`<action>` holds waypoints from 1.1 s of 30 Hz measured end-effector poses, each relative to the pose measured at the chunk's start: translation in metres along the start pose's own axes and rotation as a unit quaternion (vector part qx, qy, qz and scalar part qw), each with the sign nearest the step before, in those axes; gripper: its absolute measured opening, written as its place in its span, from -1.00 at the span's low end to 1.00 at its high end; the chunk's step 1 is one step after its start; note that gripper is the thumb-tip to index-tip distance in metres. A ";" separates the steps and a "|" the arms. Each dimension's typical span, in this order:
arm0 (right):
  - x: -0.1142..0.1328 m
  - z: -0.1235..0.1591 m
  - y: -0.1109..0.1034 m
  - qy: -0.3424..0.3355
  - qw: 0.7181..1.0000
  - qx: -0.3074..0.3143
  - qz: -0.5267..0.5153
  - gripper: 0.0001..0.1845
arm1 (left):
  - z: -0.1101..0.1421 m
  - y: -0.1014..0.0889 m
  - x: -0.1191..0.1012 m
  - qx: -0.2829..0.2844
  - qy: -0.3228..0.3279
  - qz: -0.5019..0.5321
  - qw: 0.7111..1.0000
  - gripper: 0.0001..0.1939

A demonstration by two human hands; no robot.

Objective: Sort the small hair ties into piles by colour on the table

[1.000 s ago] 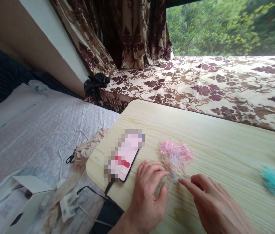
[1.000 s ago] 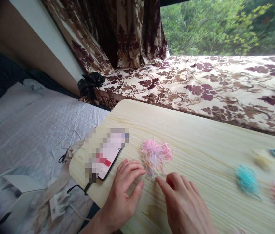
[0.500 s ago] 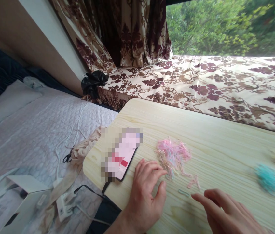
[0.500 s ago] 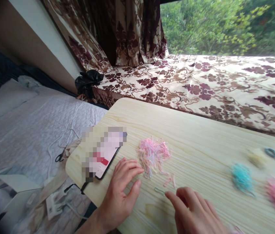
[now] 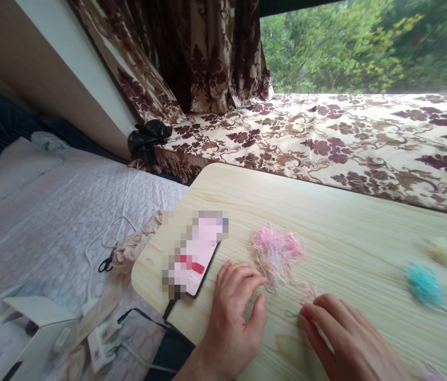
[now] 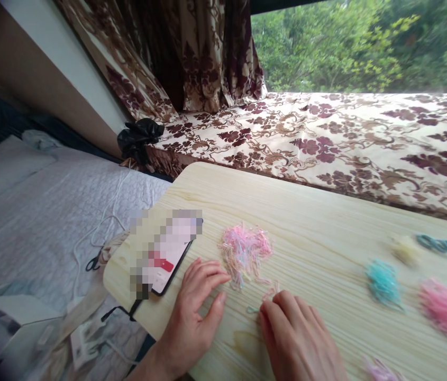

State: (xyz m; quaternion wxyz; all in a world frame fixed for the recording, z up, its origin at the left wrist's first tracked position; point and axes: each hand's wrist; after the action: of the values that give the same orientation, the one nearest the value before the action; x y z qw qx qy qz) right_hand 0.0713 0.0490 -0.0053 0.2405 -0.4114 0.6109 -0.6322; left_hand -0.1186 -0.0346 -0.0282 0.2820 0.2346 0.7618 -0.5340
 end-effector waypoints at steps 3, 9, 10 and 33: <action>0.001 -0.001 0.004 -0.003 1.000 -0.010 0.012 -0.74 | 0.000 0.000 0.000 -0.005 0.000 0.000 1.000 -0.71; 0.000 0.006 0.007 0.012 0.999 -0.029 -0.009 -0.76 | -0.001 0.001 0.000 -0.015 0.004 -0.004 1.000 -0.71; -0.002 0.008 0.005 0.017 0.999 -0.032 -0.019 -0.77 | -0.001 0.001 0.000 -0.016 0.005 -0.005 1.000 -0.71; -0.130 0.054 -0.072 0.296 0.945 -0.138 0.030 -0.59 | -0.002 0.016 0.020 -0.055 0.045 -0.021 0.997 -0.76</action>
State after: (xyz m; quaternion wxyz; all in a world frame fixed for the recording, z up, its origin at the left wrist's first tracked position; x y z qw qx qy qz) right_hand 0.2004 0.1333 0.0308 0.0086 -0.2167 0.7478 -0.6275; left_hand -0.1235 -0.0263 -0.0522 0.2489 0.2264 0.8066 -0.4861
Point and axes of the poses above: each hand's wrist, its own z-axis away from the middle knuckle, its own y-axis out of the palm, x = y × z, and after that the axes turned 7 degrees about x, right-handed
